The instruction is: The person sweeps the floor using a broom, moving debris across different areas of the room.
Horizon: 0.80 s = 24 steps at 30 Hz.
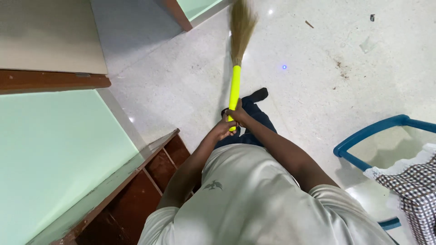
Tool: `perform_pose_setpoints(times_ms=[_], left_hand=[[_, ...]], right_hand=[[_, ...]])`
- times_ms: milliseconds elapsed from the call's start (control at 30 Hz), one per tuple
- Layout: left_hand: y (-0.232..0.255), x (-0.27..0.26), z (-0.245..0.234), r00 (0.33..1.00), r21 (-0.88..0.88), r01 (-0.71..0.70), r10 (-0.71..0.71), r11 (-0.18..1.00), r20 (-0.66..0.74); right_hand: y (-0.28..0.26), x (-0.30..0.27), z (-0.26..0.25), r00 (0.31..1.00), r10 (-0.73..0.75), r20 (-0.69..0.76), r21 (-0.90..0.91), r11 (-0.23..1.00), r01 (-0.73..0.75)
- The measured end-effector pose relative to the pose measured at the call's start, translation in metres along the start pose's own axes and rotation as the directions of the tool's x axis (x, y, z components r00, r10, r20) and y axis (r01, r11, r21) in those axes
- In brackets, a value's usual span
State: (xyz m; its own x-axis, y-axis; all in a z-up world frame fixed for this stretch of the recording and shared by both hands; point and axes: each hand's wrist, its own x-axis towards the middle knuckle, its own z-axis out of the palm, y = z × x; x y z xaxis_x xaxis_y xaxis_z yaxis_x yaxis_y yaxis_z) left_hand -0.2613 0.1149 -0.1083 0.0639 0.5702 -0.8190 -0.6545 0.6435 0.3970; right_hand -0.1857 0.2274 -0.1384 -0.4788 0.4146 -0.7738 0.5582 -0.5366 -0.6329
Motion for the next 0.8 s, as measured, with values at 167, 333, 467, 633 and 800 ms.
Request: perform_pose_setpoints(times_ms=[167, 333, 467, 633, 800], left_hand=[[0.028, 0.074, 0.035, 0.997, -0.014, 0.075, -0.075, 0.997, 0.016], [0.076, 0.112, 0.043, 0.984, 0.161, 0.164, -0.174, 0.973, 0.049], [0.128, 0.127, 0.062, 0.988, 0.331, 0.089, -0.125, 0.939, 0.088], [0.156, 0.127, 0.072, 0.996, 0.346, 0.042, -0.065, 0.937, 0.055], [0.155, 0.159, 0.115, 0.989, 0.289, 0.149, -0.142, 0.946, -0.047]], right_hand=[[-0.027, 0.049, -0.049, 0.977, 0.179, 0.113, 0.021, 0.983, -0.182], [-0.047, 0.066, -0.085, 0.98, 0.193, -0.047, 0.247, 0.953, -0.175], [-0.073, 0.081, -0.109, 0.976, 0.091, -0.197, 0.385, 0.923, -0.008], [-0.089, 0.088, -0.116, 0.981, -0.011, -0.193, 0.509, 0.853, 0.11], [-0.101, 0.11, -0.165, 0.99, 0.079, -0.113, 0.323, 0.946, -0.039]])
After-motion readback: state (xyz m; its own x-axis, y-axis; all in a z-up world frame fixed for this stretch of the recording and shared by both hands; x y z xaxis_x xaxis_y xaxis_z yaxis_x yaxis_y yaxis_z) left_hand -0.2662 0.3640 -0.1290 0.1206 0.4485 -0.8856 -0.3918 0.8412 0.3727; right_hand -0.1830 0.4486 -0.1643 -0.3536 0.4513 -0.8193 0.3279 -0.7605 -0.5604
